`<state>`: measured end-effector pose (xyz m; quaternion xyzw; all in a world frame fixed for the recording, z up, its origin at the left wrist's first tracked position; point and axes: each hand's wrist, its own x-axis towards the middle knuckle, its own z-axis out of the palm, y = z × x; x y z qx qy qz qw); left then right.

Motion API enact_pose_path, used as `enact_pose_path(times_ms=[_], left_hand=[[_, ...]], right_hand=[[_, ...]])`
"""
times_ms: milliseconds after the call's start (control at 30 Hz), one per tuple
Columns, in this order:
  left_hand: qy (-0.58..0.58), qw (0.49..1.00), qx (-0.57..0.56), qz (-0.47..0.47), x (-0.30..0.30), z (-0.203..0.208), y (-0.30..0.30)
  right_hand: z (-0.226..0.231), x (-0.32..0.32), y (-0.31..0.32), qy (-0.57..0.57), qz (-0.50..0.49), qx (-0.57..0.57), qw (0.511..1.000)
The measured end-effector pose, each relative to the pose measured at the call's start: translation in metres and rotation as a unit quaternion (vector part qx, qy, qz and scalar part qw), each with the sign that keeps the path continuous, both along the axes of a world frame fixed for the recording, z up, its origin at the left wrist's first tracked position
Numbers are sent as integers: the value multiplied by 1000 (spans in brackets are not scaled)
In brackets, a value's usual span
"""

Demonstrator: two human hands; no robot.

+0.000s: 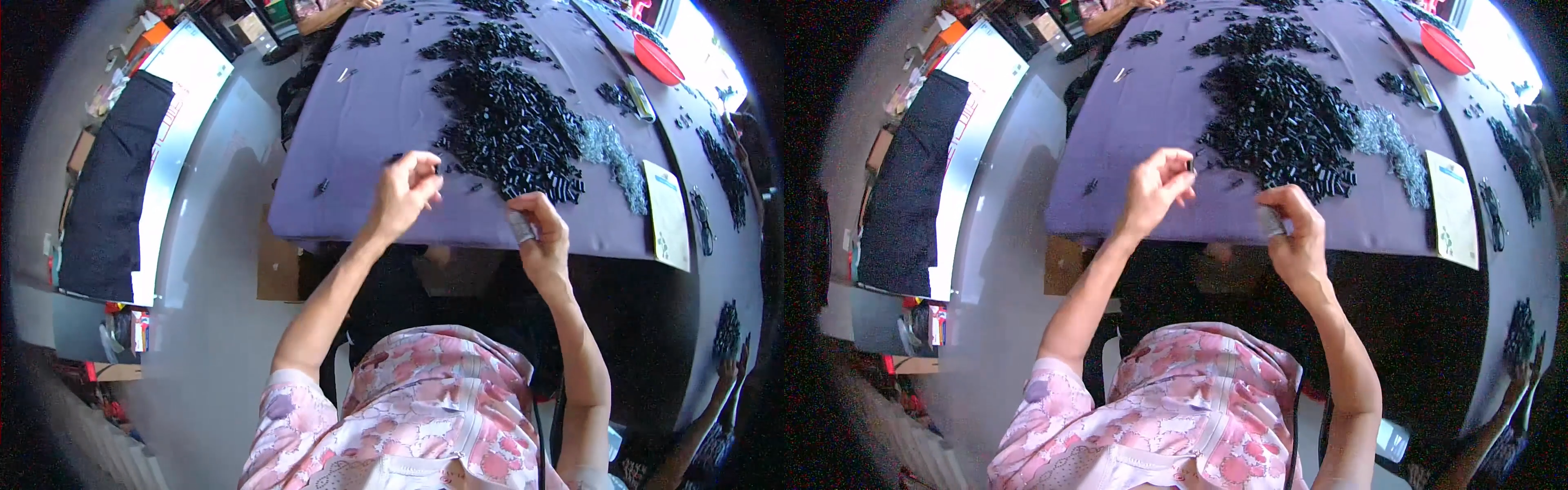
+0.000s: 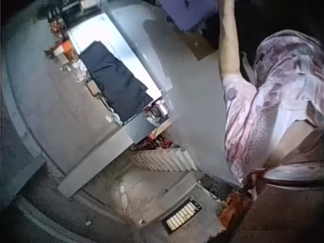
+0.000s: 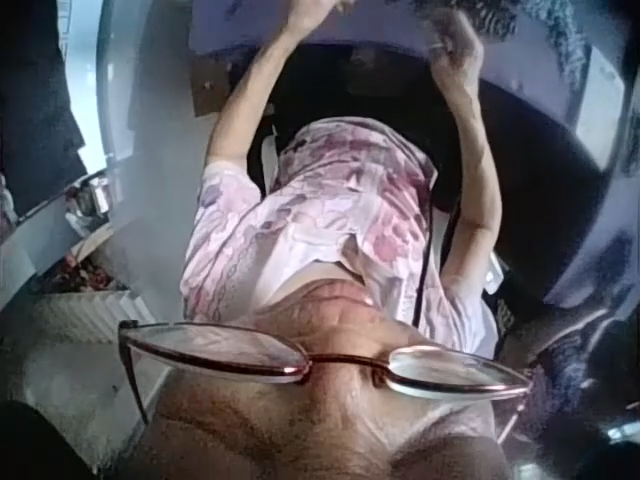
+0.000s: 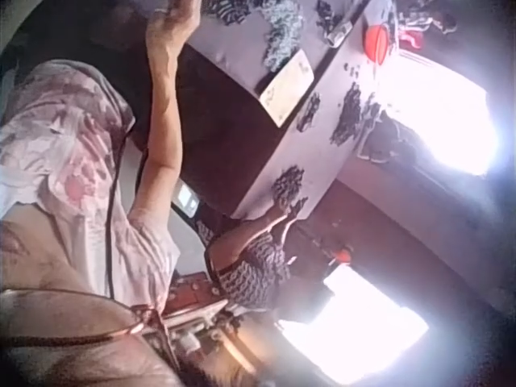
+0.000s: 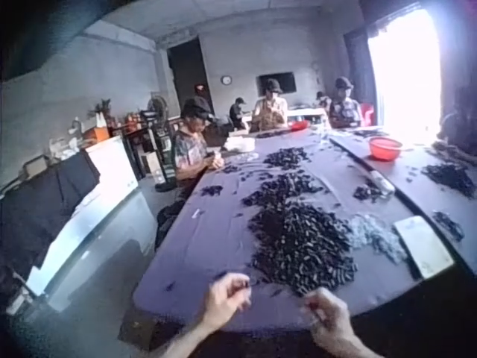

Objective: Picking up small black plastic parts from a table and placing them into a small plastic bag.

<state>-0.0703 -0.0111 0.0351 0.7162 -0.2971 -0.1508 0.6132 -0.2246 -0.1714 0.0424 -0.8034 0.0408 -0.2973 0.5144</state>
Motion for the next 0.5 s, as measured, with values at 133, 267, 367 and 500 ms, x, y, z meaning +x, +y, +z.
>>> enact_pose_path(times_ms=[133, 267, 367, 500], left_hand=[[114, 988, -97, -45, -60, -1, 2], [132, 982, -126, -57, -80, -3, 5], [159, 976, -140, -45, -86, -6, 9], [229, 956, -179, -32, -89, -13, 11]], right_hand=[[-1, -2, 21, 6, 68, 30, 997], [-1, -5, 31, 0, 130, 92, 987], [-3, -3, 32, -2, 133, 89, 987], [-11, -1, 33, 17, 142, 117, 983]])
